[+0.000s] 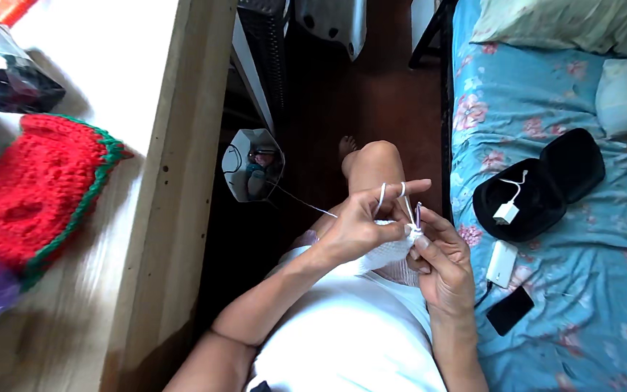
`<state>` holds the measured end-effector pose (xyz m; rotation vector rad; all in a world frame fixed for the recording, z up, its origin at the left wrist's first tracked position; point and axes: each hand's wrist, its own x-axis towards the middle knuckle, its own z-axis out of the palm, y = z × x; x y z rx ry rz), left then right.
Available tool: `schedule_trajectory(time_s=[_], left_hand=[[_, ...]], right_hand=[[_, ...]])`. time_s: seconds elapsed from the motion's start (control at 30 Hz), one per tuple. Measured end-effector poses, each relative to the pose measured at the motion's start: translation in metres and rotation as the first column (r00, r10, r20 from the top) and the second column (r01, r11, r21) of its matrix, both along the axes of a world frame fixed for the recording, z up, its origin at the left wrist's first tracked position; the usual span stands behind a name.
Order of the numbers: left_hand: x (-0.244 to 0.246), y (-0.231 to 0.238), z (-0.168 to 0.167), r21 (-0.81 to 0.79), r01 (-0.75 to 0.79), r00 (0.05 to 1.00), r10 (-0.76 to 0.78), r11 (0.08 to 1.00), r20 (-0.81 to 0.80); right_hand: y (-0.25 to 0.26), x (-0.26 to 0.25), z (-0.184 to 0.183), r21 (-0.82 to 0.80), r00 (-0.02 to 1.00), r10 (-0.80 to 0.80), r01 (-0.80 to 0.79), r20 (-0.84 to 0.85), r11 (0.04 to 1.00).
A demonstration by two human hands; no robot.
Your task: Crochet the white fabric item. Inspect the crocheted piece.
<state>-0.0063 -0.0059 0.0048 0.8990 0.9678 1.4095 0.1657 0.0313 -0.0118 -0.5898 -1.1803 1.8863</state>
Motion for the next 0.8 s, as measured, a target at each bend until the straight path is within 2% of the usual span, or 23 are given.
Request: schedule_trajectory(time_s=[0.17,0.27,0.33,0.43,0.5,0.6,0.8], left_hand=[[-0.018,-0.002,-0.012,-0.006,-0.041,0.991,0.042,0.999,0.128],[-0.040,-0.004,-0.023,-0.020,0.041,0.951,-0.032,0.999,0.307],[-0.045,-0.005,-0.028,0.059,0.089,0.892,-0.106,0.994,0.439],[-0.041,-0.004,-0.029,0.142,0.062,0.877,-0.122,0.988,0.465],[-0.038,-0.002,-0.024,0.146,0.064,0.928,-0.113,0.987,0.354],[-0.020,0.002,-0.012,0.066,0.085,0.987,-0.093,0.994,0.130],[0.003,0.007,-0.004,0.082,-0.102,0.992,0.107,0.991,-0.062]], right_hand=[[0.005,0.004,-0.002,0.023,0.999,-0.032,0.031,0.029,0.999],[0.005,0.004,-0.004,-0.005,0.998,-0.055,0.055,0.042,0.998],[0.005,0.001,-0.005,-0.017,0.997,-0.058,0.059,0.057,0.998],[0.006,0.001,-0.006,-0.015,0.992,-0.087,0.089,0.087,0.996],[0.006,0.001,-0.005,0.038,0.985,-0.124,0.120,0.119,0.992],[0.002,-0.002,-0.006,0.201,0.960,-0.209,0.171,0.185,0.965],[-0.002,0.001,-0.007,0.587,0.850,-0.414,0.162,0.325,0.793]])
